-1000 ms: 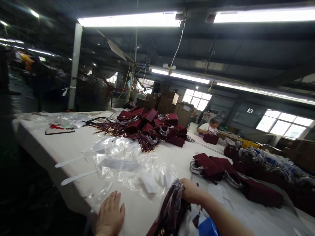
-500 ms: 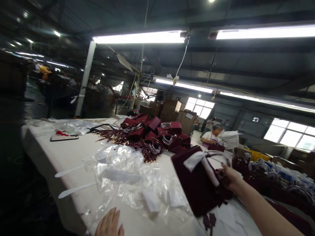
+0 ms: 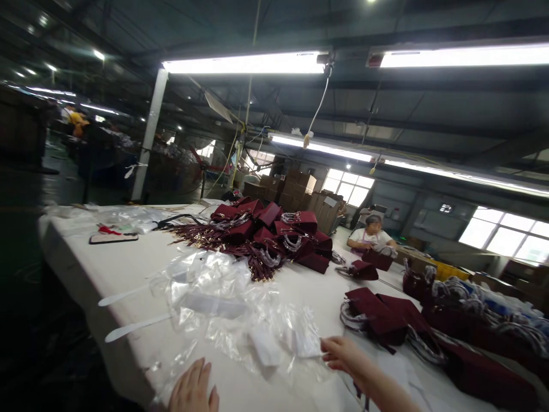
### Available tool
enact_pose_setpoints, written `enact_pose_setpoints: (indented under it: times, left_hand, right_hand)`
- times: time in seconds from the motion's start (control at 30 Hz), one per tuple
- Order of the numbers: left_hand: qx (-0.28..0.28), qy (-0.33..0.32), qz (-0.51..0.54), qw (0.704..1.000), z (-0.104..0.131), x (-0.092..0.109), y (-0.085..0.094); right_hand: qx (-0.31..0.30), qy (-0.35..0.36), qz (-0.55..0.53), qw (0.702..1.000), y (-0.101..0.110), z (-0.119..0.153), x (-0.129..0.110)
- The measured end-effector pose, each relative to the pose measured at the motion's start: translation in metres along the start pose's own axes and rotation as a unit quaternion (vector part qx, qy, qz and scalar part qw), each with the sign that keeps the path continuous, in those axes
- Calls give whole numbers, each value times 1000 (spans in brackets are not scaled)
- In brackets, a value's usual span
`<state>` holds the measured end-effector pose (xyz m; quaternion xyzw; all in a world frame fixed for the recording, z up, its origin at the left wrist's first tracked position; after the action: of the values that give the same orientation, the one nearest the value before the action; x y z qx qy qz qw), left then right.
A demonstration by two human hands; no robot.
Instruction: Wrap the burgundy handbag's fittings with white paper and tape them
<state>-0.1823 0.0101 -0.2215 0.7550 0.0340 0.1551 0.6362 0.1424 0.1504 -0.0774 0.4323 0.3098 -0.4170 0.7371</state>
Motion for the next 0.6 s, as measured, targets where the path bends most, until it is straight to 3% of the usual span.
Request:
enact_pose_setpoints:
  times: [0.2, 0.4, 0.47, 0.53, 0.6]
  left_hand:
    - [27, -3, -8, 1000, 7, 6, 8]
    - [52, -40, 18, 998, 10, 2, -2]
    - [100, -74, 27, 992, 27, -11, -13]
    - [145, -103, 28, 984, 59, -36, -27]
    - [121, -76, 29, 989, 103, -75, -44]
  right_hand:
    - [-110, 104, 150, 977, -78, 45, 13]
    - [-85, 184, 248, 947, -143, 81, 19]
    - [-52, 203, 278, 937, -163, 82, 32]
    - [-30, 224, 304, 925, -180, 76, 54]
    - [-25, 245, 327, 912, -192, 60, 85]
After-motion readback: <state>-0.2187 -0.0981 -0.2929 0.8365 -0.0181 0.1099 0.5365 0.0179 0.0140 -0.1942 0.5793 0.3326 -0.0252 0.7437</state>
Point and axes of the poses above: each hand's wrist, its own z-axis away from the middle knuckle, its own y-axis out of the back of the hand, x = y × z, the point moved 3 cm from there along -z, towards the middle knuckle, and after that the axes turned 13 degrees about -y, right-handed, at the moved point
